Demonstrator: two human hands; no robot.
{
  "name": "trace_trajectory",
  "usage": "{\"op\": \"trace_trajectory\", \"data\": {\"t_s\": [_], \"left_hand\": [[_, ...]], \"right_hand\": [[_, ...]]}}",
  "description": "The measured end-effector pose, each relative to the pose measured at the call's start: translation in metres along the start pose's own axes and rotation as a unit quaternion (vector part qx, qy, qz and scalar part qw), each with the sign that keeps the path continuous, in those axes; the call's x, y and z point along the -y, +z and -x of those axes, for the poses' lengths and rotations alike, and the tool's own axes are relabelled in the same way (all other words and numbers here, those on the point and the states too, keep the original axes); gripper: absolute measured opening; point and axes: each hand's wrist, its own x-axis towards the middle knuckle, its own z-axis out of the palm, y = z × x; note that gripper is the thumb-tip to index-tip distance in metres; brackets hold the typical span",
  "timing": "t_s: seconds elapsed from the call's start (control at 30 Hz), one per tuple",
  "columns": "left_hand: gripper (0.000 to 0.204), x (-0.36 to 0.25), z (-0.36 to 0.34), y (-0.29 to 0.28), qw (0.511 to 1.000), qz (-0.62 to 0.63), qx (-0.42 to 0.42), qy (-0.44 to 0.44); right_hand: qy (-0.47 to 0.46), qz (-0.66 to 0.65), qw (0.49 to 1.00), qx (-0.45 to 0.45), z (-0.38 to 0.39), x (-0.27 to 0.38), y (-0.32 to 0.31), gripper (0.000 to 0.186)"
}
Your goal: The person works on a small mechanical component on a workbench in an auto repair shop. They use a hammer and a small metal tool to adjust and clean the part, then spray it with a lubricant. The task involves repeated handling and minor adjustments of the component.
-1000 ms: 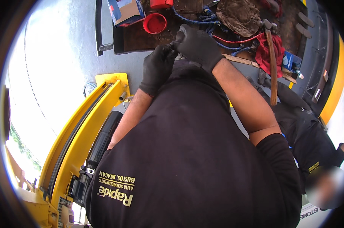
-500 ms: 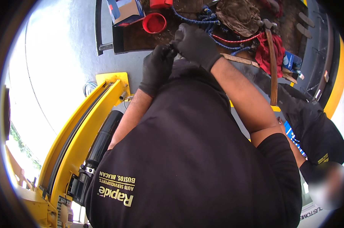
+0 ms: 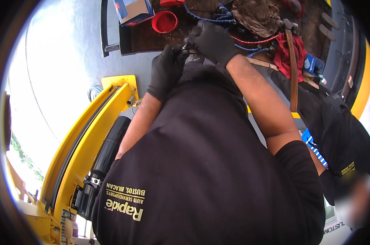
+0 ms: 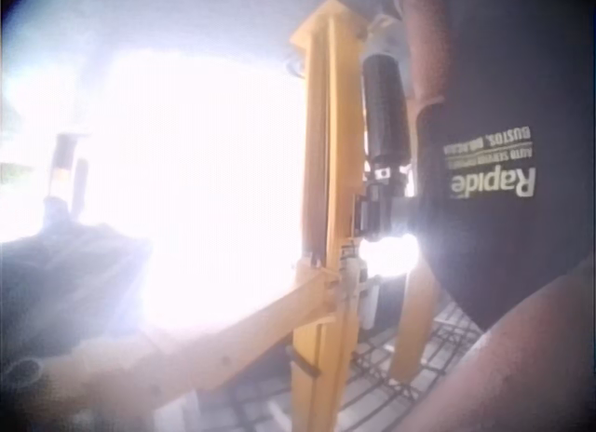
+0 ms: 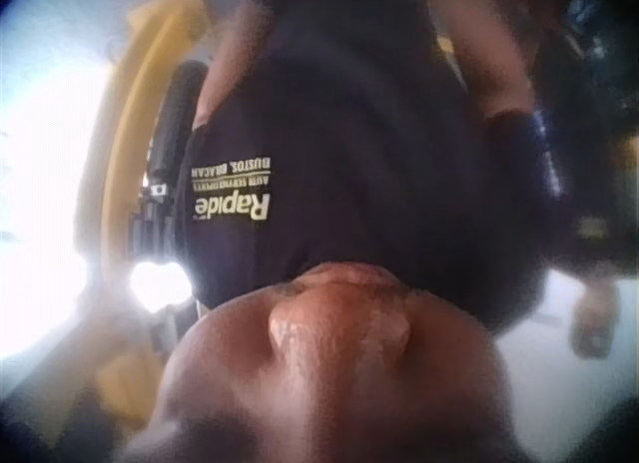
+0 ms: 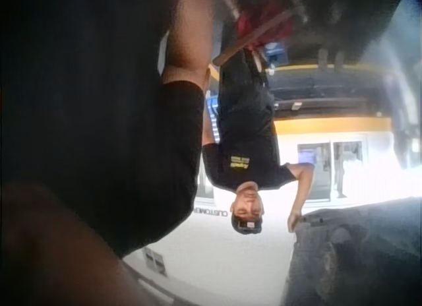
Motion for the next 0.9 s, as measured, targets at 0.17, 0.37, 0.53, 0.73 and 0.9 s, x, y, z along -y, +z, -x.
{"op": "trace_trajectory", "data": {"t_s": [0.17, 0.37, 0.53, 0.73, 0.9], "left_hand": [[0.023, 0.001, -0.001, 0.0, 1.0, -0.025, -0.014, 0.006], [0.02, 0.004, -0.001, 0.0, 1.0, -0.021, -0.017, 0.002], [0.02, -0.004, 0.002, -0.003, 1.0, -0.001, -0.02, 0.005], [0.021, 0.012, 0.001, -0.002, 0.998, -0.027, 0.002, 0.048], [0.018, 0.008, 0.0, -0.002, 0.999, -0.023, 0.0, 0.045]], "right_hand": [[-0.033, 0.023, 0.999, -0.02, 0.008, 0.004, 0.005, 0.062], [-0.031, 0.023, 0.999, -0.015, 0.01, 0.012, 0.0, 0.055], [-0.02, 0.021, 0.999, -0.042, 0.001, -0.008, 0.006, 0.05], [-0.02, -0.065, 0.998, 0.002, 0.008, 0.007, 0.002, 0.044], [-0.001, -0.017, 1.0, -0.004, 0.002, 0.006, -0.003, 0.041]]}}
